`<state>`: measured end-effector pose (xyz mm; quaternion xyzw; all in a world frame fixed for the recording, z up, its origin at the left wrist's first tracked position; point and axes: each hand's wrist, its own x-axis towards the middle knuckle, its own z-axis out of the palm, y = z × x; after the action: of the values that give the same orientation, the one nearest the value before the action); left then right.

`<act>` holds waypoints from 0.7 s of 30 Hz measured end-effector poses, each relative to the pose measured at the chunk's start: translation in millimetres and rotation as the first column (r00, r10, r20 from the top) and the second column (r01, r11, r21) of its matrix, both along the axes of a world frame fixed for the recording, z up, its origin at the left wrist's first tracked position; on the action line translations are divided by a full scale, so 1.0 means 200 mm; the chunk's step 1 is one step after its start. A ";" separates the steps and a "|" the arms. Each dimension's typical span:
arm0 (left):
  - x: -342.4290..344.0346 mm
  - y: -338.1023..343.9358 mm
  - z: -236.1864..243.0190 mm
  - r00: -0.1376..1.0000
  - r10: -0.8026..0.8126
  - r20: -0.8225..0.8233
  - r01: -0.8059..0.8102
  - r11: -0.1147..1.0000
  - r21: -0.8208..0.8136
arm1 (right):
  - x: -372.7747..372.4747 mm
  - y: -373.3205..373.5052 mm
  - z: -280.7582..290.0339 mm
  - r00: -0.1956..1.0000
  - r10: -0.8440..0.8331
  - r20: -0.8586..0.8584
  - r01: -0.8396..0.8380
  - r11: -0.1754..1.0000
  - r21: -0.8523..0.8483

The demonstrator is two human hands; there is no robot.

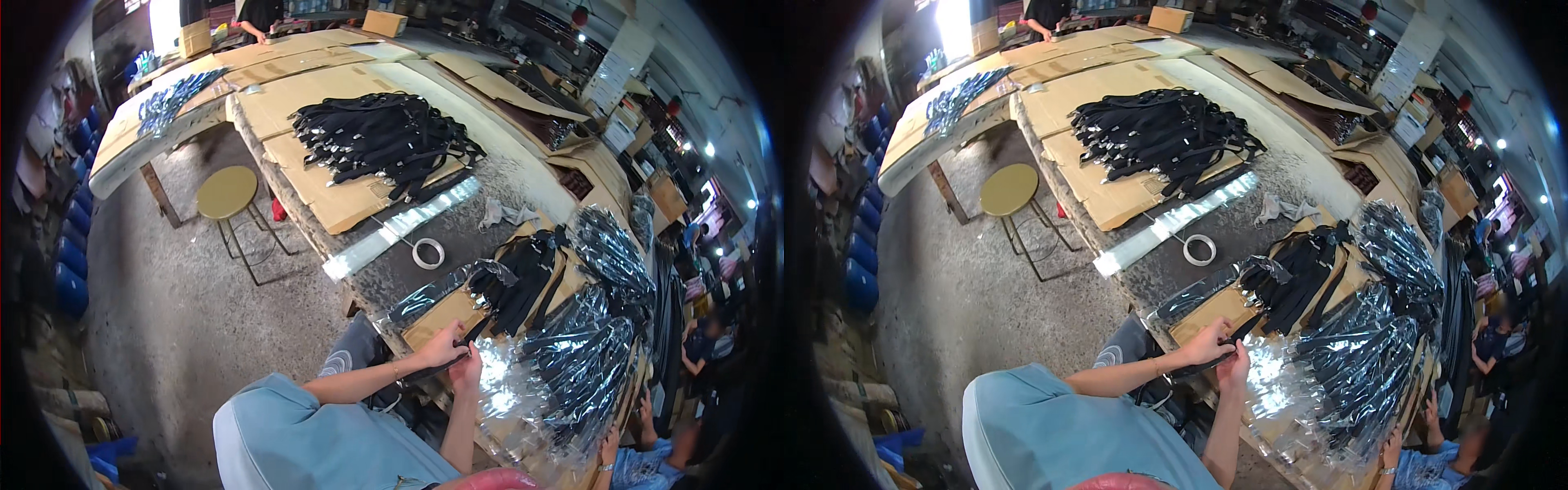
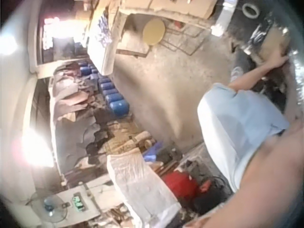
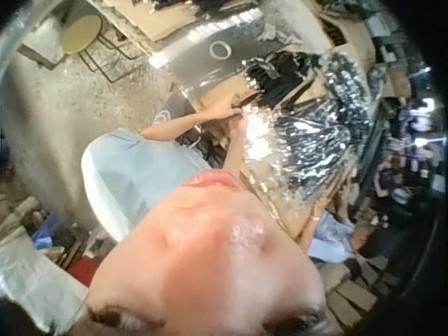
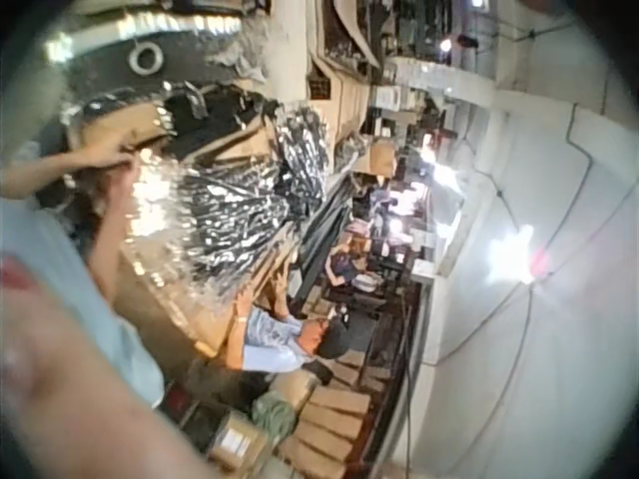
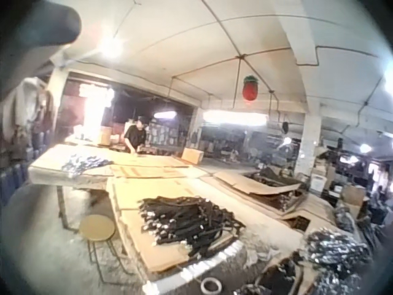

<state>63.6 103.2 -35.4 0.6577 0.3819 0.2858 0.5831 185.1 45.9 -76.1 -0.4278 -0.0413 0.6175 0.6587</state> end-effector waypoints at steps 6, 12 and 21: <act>0.02 -0.05 -0.06 0.994 -0.111 -0.010 0.111 0.983 0.146 | 0.16 0.04 -0.02 0.997 -0.067 -0.036 0.070 0.994 0.080; 0.14 0.08 -0.09 1.000 -0.021 0.015 0.018 0.989 0.144 | 0.19 0.07 0.00 1.000 -0.017 0.019 0.016 0.997 0.070; 0.14 0.04 -0.04 0.998 -0.012 0.061 0.005 0.995 0.104 | 0.13 0.00 -0.03 0.996 -0.060 0.068 0.050 0.988 0.145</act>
<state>91.7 111.4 -43.1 0.6795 0.3454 0.3229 0.5610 210.9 46.2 -82.8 -0.4023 -0.0978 0.5787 0.7026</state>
